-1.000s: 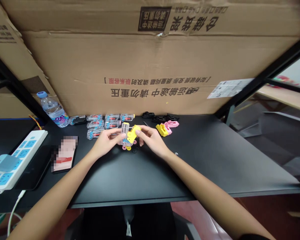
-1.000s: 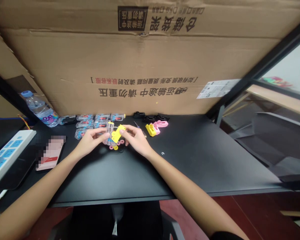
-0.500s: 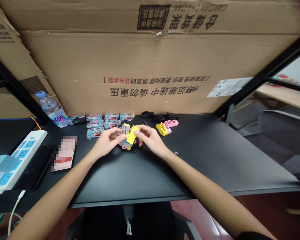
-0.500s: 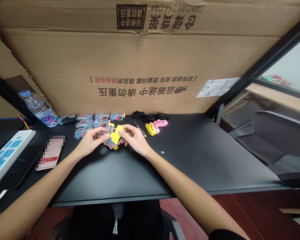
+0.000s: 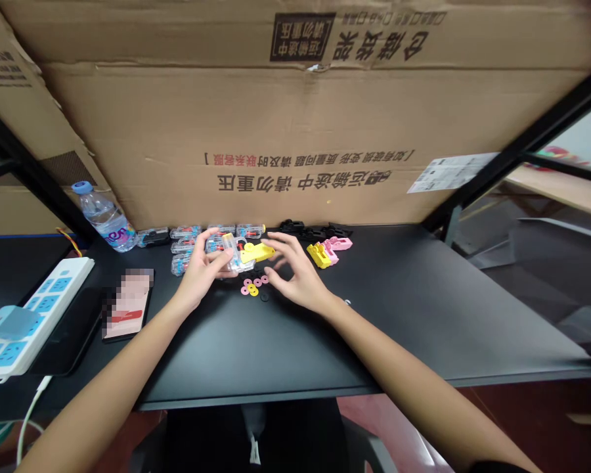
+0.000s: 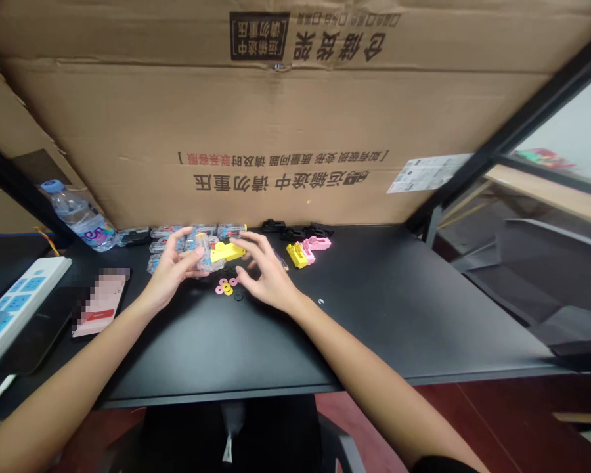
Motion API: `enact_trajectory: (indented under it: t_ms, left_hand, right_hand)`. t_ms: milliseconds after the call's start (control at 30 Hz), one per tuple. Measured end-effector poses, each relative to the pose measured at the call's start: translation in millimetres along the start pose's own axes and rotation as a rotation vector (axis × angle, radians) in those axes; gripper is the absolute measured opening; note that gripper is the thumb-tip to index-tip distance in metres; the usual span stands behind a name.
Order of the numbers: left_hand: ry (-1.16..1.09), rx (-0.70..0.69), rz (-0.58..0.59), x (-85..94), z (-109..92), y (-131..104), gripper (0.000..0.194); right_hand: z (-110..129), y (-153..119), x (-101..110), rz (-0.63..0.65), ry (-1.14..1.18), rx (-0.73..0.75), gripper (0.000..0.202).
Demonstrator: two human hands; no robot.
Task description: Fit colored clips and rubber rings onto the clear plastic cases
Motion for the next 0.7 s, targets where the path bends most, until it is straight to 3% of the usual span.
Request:
enact_trajectory:
  t_ms: [67, 167, 300, 400, 500, 700]
  left_hand:
    - [0.018, 0.017, 0.042, -3.7, 0, -1, 0.073]
    - [0.052, 0.045, 0.149, -10.5, 3, -1, 0.056]
    - [0.252, -0.082, 0.12, -7.2, -1, 0, 0.053]
    - [0.508, -0.259, 0.034, -5.7, -9, -2, 0.042]
    - [0.69, -0.391, 0.027, -12.6, -13, -8, 0.03]
    - [0.711, -0.365, 0.108, -27.2, -5, -15, 0.03]
  right_hand:
    - [5, -1, -2, 0.067, -0.082, 0.108, 0.044]
    - [5, -1, -3, 0.102, -0.133, 0.142, 0.041]
    - [-6, -2, -1, 0.02, -0.075, -0.028, 0.033]
    - [-18, -5, -6, -0.057, 0.12, -0.221, 0.036]
    - [-25, -6, -14, -0.112, 0.339, -0.322, 0.042]
    - [-18, -7, -29, 0.048, 0.378, -0.329, 0.044]
Point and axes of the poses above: each hand's wrist, its own y-axis towards the middle knuckle, its own x-axis out of the back of the hand, z = x × y, the point moved 7 cm from there along y, towards the middle knuckle, and after that the axes turned 13 degrees about x, right-handed, at the moved point
